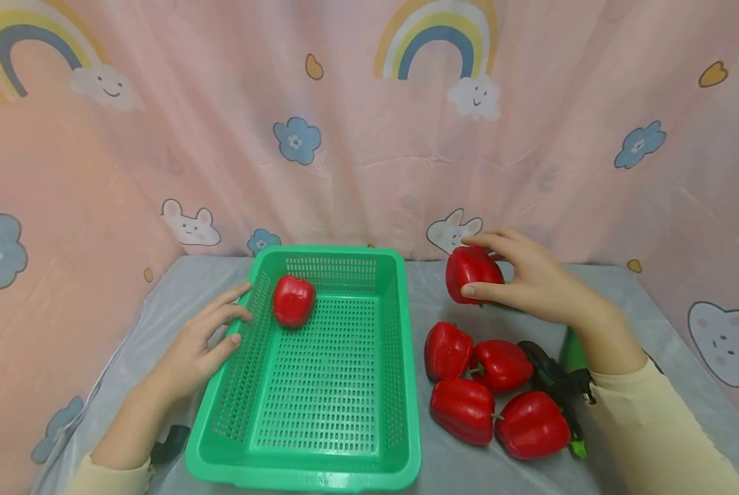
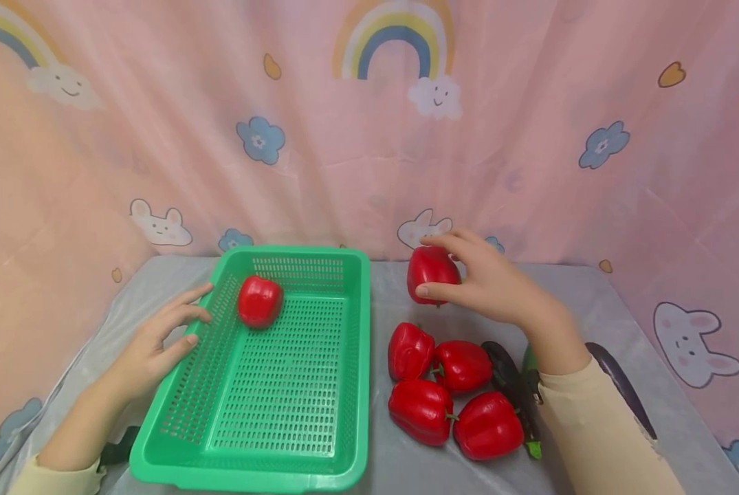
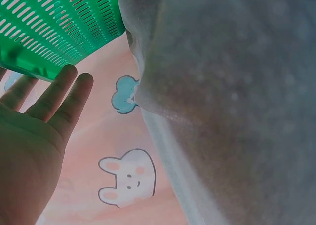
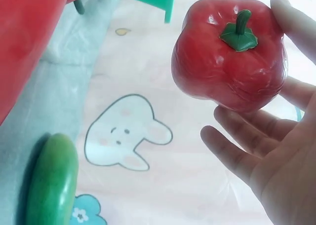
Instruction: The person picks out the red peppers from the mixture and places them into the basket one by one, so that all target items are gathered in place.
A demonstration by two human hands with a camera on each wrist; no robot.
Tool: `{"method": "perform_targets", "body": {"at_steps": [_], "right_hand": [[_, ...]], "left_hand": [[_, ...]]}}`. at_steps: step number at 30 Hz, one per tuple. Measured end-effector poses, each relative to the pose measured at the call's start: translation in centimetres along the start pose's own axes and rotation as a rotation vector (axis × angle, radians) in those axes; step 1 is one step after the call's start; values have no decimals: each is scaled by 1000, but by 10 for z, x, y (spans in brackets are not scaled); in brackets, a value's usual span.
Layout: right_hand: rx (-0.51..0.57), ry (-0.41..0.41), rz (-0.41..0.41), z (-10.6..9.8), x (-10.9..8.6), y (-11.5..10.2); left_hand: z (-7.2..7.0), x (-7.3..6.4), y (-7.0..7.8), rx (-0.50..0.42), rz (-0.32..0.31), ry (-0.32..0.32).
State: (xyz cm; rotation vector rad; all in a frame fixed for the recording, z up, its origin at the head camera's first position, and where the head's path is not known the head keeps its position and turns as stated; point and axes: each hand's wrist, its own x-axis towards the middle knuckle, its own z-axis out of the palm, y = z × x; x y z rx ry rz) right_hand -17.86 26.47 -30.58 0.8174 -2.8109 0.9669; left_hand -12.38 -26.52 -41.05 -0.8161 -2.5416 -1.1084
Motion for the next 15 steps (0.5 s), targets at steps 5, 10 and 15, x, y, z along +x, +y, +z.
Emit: {"method": "perform_targets", "body": {"at_steps": [5,10,15], "right_hand": [[-17,-11,-2,3,5,-5],[-23,-6,-1,5,9,-11],[-14,-7,-12,5,14,-18]], "left_hand": [[1,0,0,-2,-4,-4],[1,1,0,-10,-4,-5],[0,0,0,-1,-7,-7]]}}
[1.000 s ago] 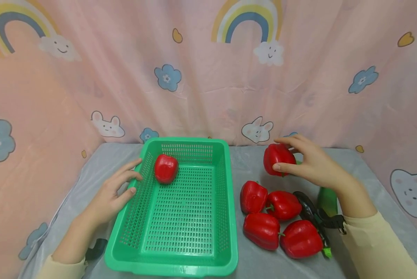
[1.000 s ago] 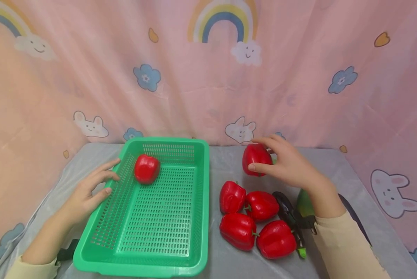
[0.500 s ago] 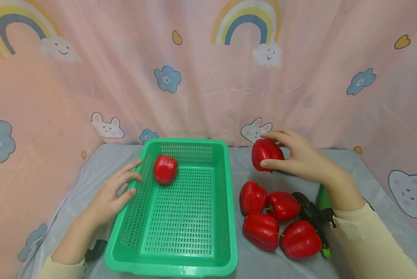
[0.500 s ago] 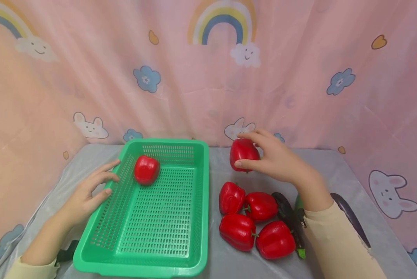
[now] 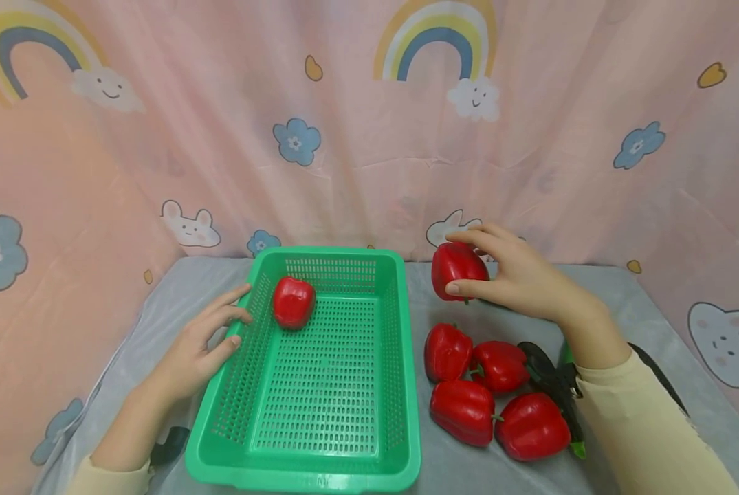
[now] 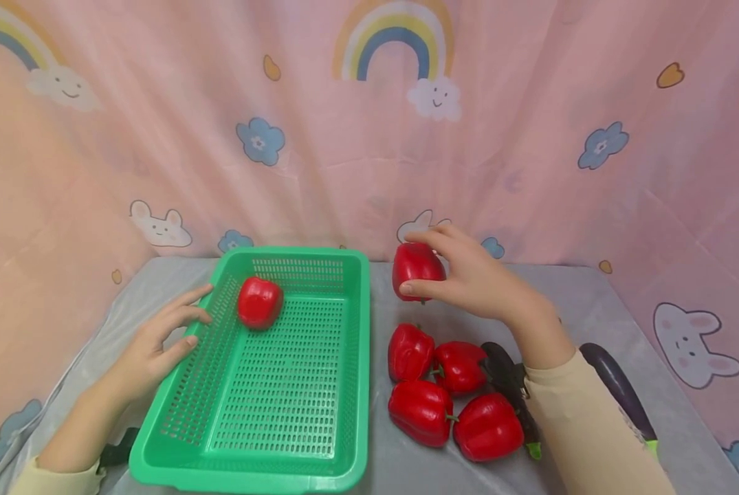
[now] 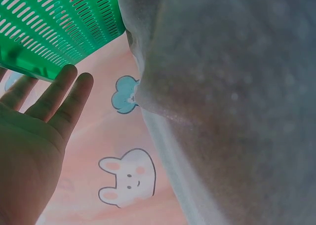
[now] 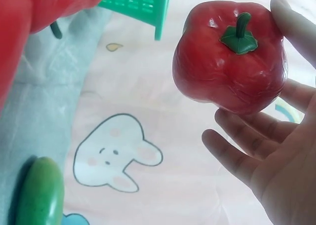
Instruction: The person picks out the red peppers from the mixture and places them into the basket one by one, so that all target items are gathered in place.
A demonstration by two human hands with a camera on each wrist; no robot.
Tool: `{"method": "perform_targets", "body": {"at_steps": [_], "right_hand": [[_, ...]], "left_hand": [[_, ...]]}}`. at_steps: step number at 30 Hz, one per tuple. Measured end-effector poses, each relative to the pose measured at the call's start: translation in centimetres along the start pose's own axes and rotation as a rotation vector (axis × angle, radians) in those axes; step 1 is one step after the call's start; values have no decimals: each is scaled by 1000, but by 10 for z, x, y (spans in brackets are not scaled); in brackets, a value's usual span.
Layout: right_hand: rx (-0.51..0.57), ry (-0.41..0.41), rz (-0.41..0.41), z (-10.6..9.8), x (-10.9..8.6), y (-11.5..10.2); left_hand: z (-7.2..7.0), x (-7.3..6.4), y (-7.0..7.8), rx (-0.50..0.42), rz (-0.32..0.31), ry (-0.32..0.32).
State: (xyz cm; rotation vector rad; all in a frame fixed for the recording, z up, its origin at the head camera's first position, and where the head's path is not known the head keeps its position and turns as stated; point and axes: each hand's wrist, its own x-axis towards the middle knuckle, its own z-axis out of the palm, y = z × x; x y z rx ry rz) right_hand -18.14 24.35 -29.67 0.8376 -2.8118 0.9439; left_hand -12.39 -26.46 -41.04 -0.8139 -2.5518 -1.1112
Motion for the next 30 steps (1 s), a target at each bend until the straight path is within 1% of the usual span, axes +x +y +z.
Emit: {"method": "perform_targets", "body": {"at_steps": [4,10,18,25,30], "right_hand": [[18,-6,-9,2,5,-4],[16,-8,-15,6,9,-10],[42,-5,-49,9,21,-21],[10,-16,-52,16,33,-30],[11,-32,-49,19,40,-37]], "left_hand": [[0,-1,0,-10,-4,1],[1,-1,0,-23,-3,1],[0,0,0,-27,1,3],[0,0,0,-23,4,5],[0,0,0,-11,9,6]]}}
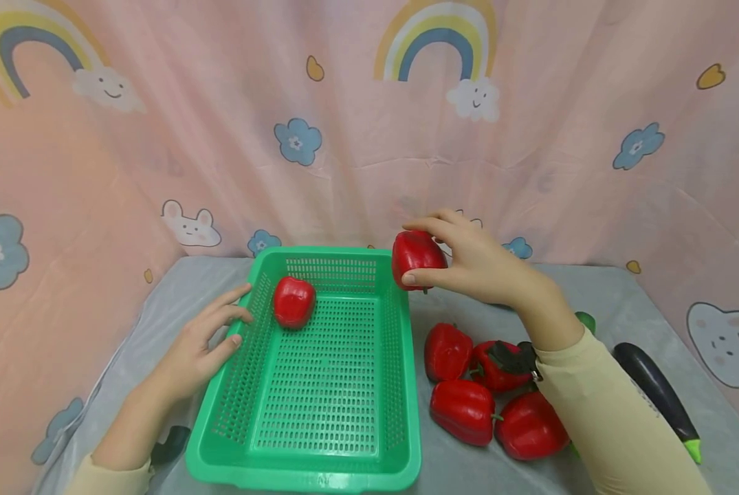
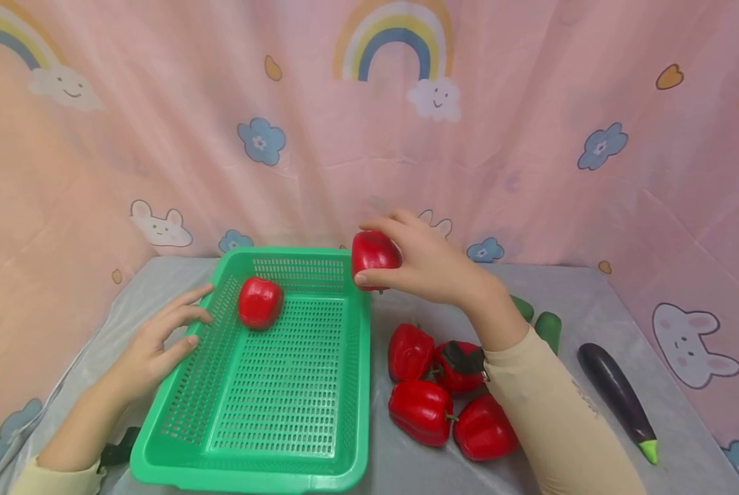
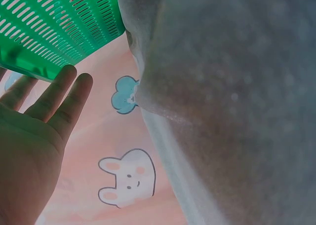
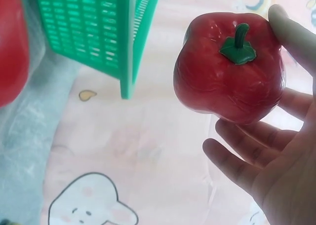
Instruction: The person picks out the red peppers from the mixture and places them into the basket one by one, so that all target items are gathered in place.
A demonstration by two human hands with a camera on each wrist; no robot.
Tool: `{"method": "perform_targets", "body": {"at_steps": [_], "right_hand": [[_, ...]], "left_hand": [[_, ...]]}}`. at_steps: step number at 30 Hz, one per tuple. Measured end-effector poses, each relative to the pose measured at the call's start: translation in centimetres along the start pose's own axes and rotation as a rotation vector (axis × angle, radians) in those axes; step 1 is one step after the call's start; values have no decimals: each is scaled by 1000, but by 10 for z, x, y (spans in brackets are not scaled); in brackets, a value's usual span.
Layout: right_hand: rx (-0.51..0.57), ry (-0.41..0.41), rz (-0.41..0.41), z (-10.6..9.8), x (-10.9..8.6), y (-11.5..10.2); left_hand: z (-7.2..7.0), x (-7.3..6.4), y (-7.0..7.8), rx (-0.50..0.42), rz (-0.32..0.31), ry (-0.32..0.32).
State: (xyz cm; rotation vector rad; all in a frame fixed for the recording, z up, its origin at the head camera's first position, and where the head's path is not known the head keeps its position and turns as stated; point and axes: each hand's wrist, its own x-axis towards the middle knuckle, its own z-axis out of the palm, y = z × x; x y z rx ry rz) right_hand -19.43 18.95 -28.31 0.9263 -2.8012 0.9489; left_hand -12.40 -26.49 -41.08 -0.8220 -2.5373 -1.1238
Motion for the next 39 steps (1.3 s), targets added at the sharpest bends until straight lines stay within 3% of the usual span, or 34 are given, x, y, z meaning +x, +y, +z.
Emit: {"method": "perform_targets", "body": {"at_steps": [39], "right_hand": [[13,-38,-21,39,56,-47]], "left_hand": [[2,0,-1,-2,0,4]]}}
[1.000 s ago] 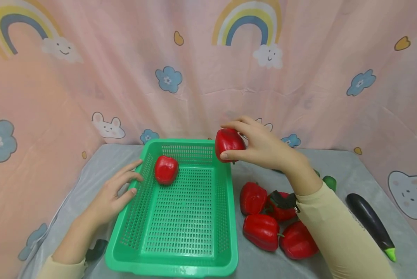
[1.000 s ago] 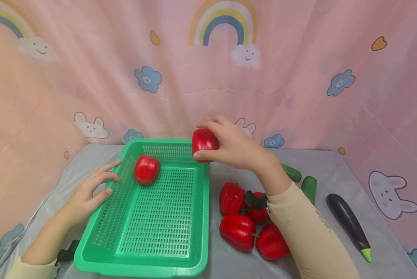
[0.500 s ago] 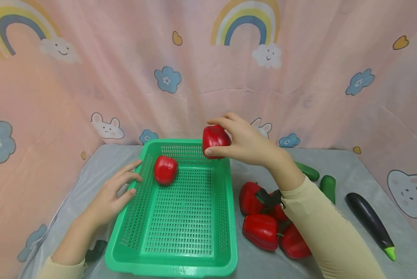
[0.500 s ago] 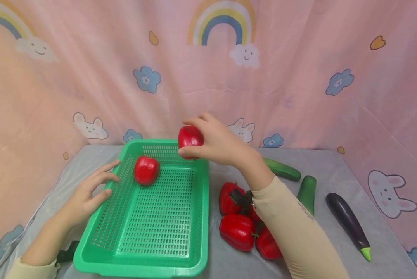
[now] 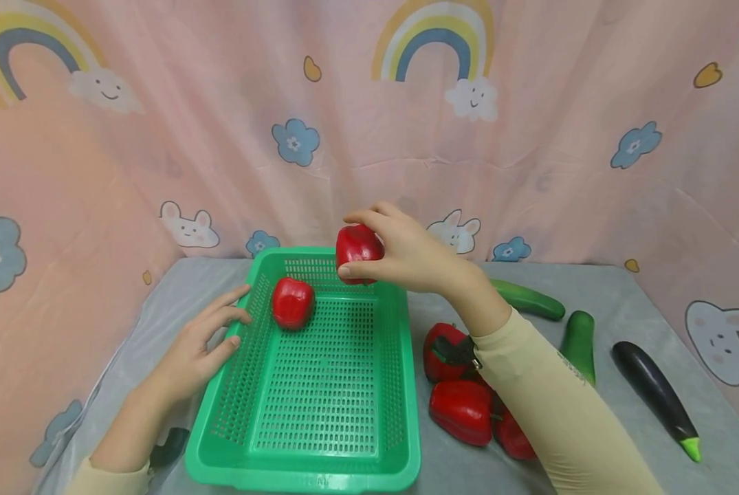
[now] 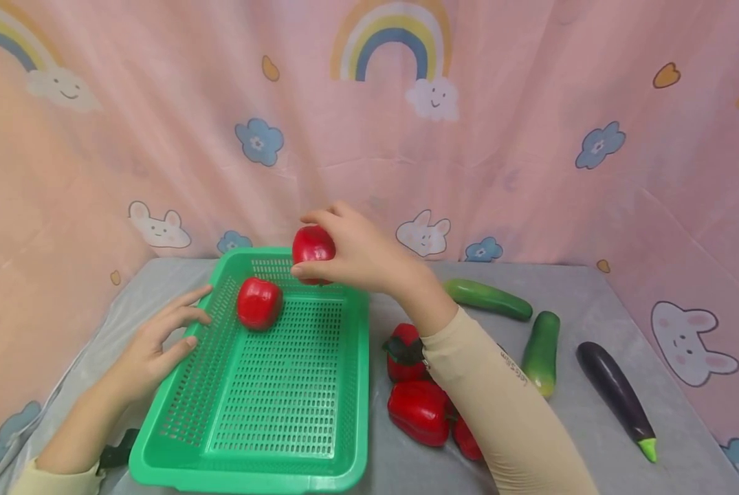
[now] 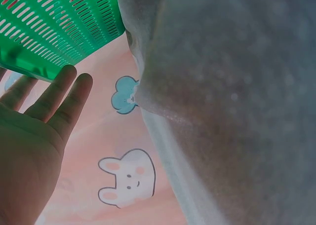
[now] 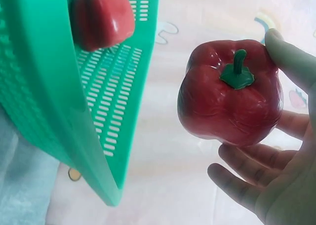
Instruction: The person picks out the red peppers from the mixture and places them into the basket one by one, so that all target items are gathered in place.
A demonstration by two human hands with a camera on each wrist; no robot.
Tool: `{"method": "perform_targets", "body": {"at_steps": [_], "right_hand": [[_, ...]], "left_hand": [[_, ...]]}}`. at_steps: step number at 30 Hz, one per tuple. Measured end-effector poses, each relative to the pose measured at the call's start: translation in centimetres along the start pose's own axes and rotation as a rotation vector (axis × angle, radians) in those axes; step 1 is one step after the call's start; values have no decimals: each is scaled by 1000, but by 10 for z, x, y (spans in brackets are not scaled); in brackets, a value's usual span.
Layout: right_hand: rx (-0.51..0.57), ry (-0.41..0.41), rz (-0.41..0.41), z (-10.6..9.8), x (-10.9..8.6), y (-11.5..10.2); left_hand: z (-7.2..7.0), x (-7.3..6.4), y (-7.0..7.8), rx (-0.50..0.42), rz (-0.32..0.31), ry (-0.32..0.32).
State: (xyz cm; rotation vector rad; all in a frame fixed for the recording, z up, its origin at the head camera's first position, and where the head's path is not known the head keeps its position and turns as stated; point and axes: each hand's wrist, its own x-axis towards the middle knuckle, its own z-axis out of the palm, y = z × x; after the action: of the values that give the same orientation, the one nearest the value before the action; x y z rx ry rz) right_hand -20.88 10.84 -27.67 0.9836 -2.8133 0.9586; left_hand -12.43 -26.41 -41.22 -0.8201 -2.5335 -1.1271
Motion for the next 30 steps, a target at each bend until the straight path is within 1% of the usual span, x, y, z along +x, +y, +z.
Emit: {"method": "perform_targets", "body": {"at_steps": [6,13,18,25,30], "right_hand": [[12,1,4,7,6,-5],[9,-7,32,18,15,-5],[9,-1,23,25,20,-6],[21,-21,27,34,26,-8],[29,-20,29,41,29,-10]], "left_hand": [[0,0,0,-3,-2,2],[0,-1,2,-6,-8,0],[0,-1,1,-6,-6,0],[0,-1,2,-3,-3,1],[0,0,3,-9,-6,1]]}}
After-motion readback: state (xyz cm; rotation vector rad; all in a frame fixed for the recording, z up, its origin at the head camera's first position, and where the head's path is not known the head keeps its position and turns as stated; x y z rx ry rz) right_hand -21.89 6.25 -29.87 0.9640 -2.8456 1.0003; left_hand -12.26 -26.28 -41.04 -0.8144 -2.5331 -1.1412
